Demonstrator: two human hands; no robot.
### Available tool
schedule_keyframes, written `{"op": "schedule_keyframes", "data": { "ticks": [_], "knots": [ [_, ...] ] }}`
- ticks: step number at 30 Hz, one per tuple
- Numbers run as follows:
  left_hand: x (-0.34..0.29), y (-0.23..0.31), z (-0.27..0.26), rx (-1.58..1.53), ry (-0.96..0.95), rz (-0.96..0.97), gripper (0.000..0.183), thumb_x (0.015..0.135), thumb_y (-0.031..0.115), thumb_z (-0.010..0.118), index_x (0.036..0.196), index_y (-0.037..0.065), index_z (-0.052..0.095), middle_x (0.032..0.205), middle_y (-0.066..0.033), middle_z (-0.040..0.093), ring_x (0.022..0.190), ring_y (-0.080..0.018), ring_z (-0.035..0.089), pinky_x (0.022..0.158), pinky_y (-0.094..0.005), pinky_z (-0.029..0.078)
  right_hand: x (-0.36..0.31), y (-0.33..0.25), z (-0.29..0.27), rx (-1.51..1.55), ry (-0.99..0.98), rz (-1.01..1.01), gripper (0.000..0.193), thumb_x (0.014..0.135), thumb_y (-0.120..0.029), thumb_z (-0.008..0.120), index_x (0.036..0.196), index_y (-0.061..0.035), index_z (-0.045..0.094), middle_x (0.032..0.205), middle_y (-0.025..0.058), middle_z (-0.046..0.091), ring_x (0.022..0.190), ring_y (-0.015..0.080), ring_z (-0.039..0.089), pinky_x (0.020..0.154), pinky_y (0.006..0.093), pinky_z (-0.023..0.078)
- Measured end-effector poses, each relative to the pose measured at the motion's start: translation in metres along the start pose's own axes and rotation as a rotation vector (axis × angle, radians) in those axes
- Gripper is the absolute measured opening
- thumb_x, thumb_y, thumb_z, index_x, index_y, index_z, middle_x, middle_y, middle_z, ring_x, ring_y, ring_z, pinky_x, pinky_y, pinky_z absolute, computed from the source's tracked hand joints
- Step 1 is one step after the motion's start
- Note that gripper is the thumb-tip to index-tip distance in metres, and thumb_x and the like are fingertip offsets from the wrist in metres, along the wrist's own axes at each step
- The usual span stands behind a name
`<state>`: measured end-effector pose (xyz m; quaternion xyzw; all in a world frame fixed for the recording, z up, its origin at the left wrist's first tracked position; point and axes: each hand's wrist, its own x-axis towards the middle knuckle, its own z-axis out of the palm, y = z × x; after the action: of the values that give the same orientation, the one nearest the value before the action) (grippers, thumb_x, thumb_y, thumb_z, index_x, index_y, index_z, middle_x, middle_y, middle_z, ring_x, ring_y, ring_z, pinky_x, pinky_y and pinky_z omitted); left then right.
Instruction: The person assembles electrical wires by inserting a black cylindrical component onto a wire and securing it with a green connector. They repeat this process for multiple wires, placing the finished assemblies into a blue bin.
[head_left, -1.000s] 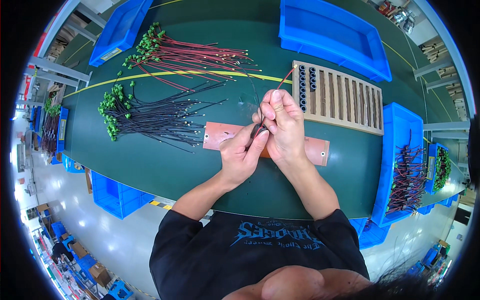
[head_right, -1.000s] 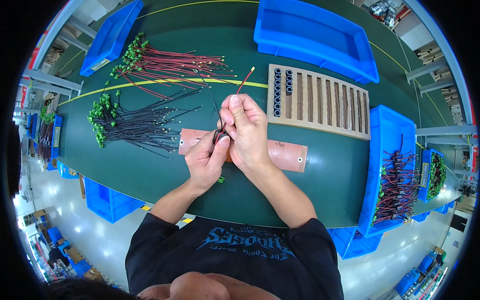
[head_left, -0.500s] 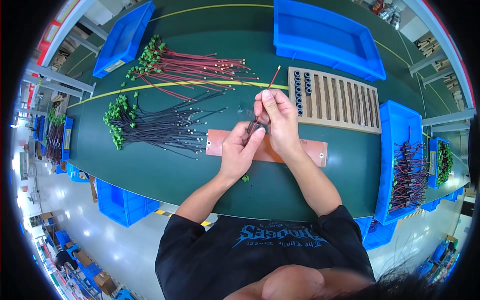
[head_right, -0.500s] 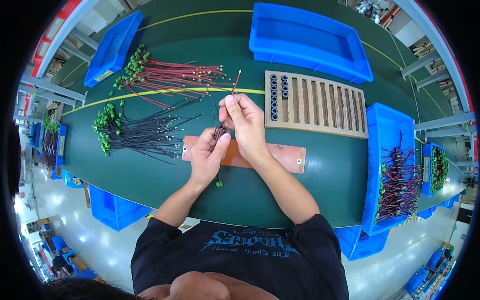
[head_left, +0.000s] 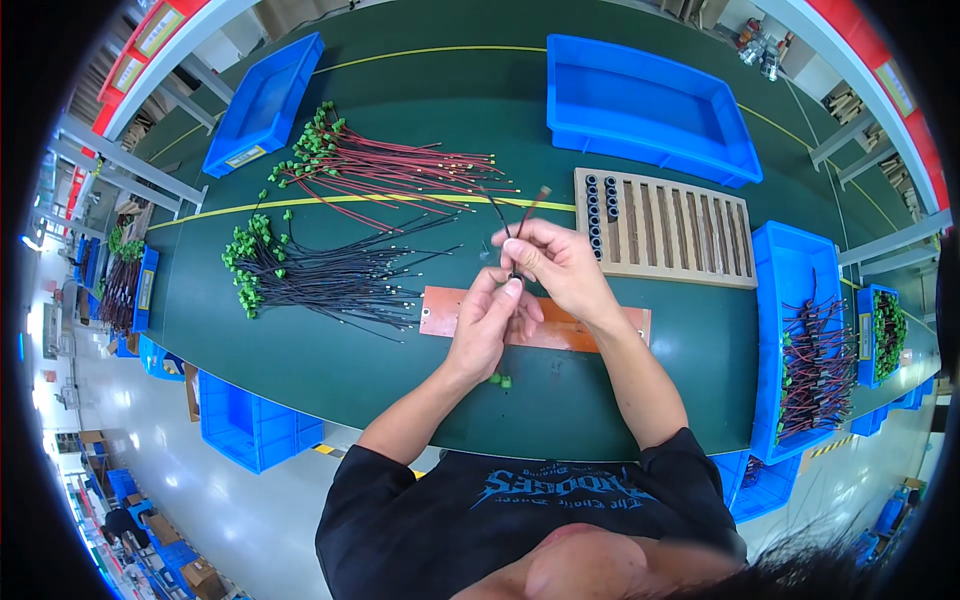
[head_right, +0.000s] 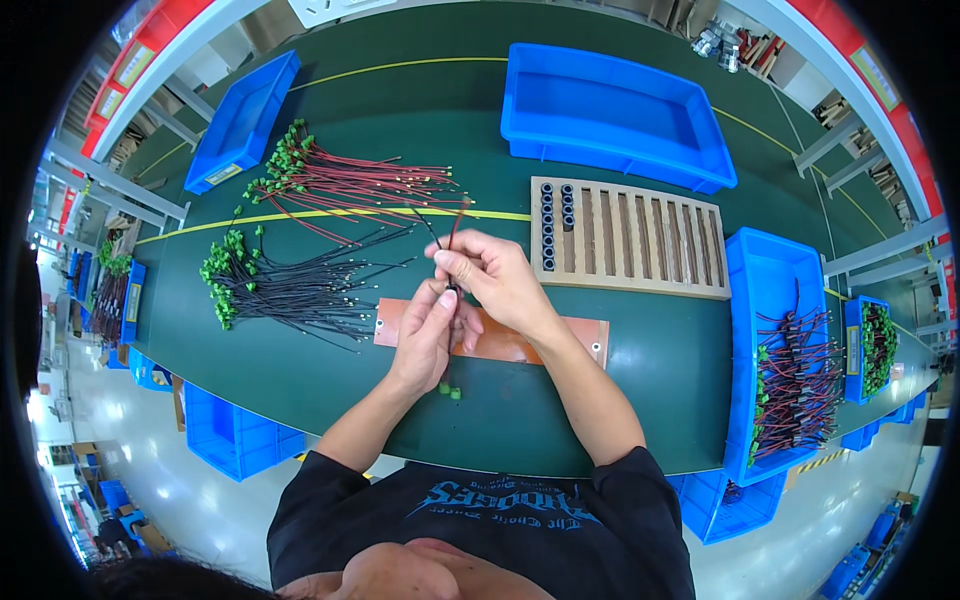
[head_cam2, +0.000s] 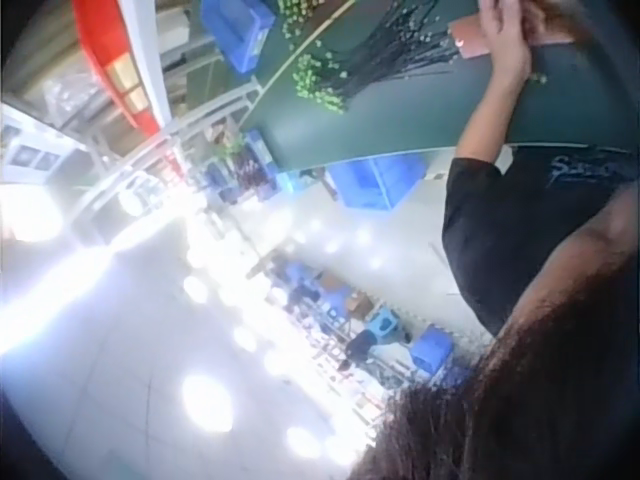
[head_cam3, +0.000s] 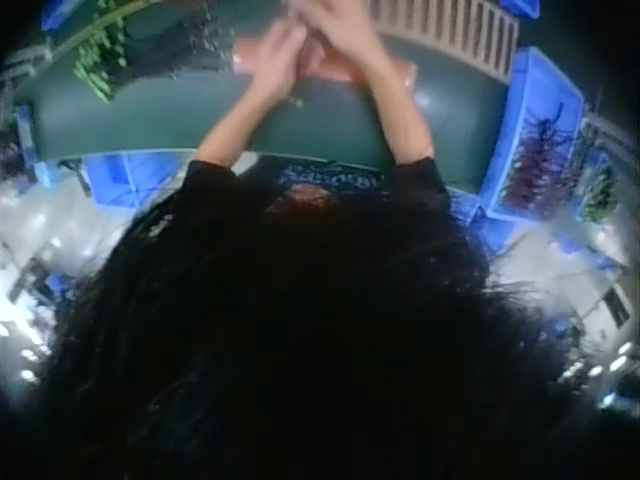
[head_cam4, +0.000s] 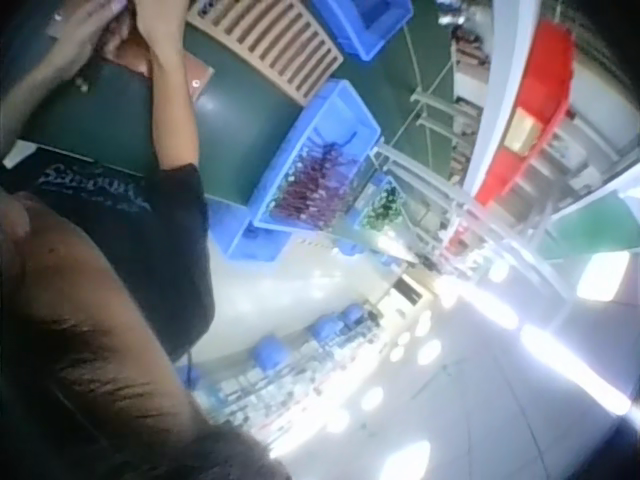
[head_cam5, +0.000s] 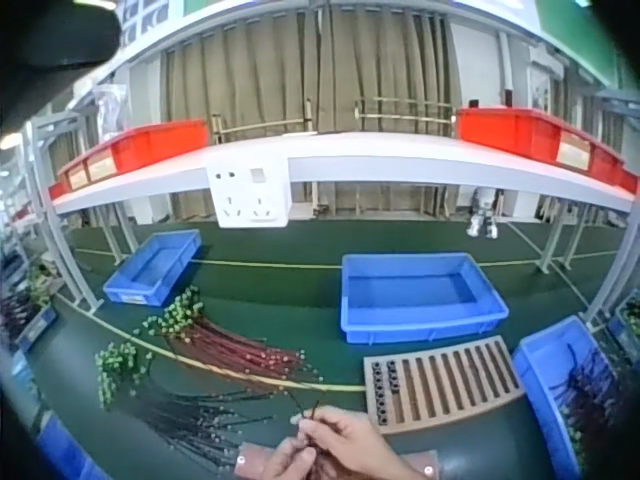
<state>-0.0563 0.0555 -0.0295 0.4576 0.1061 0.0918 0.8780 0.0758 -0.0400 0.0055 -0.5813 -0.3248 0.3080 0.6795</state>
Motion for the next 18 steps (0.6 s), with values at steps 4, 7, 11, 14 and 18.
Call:
{"op": "schedule_keyframes", "data": {
  "ticks": [4,7,11,14,18],
  "knots": [
    [-0.002,0.003,-0.002,-0.015,-0.054,-0.039,0.028,0.111,0.027,0.052,0.129,0.006,0.056,0.085,-0.0027,0.062,0.059,-0.0041,0.043,0.053,-0.0202,0.032,0.0,-0.008,0.0,0.087,0.056,0.008,0.023,0.107,-0.015,0.06,0.116,0.0039,0.07,0.089,0.0029,0.068,0.071,0.0032,0.053,0.064,0.0226,0.048],
    [-0.004,0.003,-0.003,0.029,-0.076,-0.05,0.031,0.111,0.027,0.051,0.134,0.006,0.055,0.084,-0.0011,0.059,0.057,-0.0033,0.039,0.052,-0.0203,0.029,-0.002,-0.017,-0.003,0.308,0.096,0.088,0.023,0.107,-0.015,0.06,0.115,0.004,0.071,0.086,0.0029,0.067,0.066,0.0032,0.05,0.058,0.0212,0.044],
    [-0.011,-0.004,0.003,0.107,-0.088,-0.127,0.032,0.112,0.028,0.05,0.134,0.005,0.055,0.083,0.0003,0.056,0.058,-0.0031,0.037,0.052,-0.0207,0.029,0.002,-0.018,-0.009,0.281,0.218,0.058,0.025,0.107,-0.017,0.06,0.115,0.0032,0.072,0.079,0.0023,0.065,0.059,0.0031,0.046,0.051,0.0191,0.035],
    [-0.011,-0.003,0.005,0.127,-0.12,-0.117,0.032,0.112,0.028,0.049,0.134,0.005,0.055,0.084,0.0004,0.056,0.058,-0.003,0.037,0.052,-0.0207,0.029,0.001,-0.021,-0.013,0.303,0.238,0.072,0.026,0.108,-0.019,0.059,0.109,0.003,0.072,0.077,0.0026,0.065,0.056,0.0028,0.044,0.048,0.0198,0.033],
    [-0.011,-0.004,0.006,0.107,-0.118,-0.125,0.031,0.113,0.025,0.047,0.135,0.004,0.054,0.085,-0.001,0.057,0.057,-0.0034,0.037,0.051,-0.0205,0.029,0.002,-0.014,-0.015,0.29,0.196,0.052,0.027,0.109,-0.024,0.058,0.104,-0.0002,0.07,0.08,0.0042,0.066,0.054,0.003,0.043,0.046,0.0197,0.031]
  ]
}}
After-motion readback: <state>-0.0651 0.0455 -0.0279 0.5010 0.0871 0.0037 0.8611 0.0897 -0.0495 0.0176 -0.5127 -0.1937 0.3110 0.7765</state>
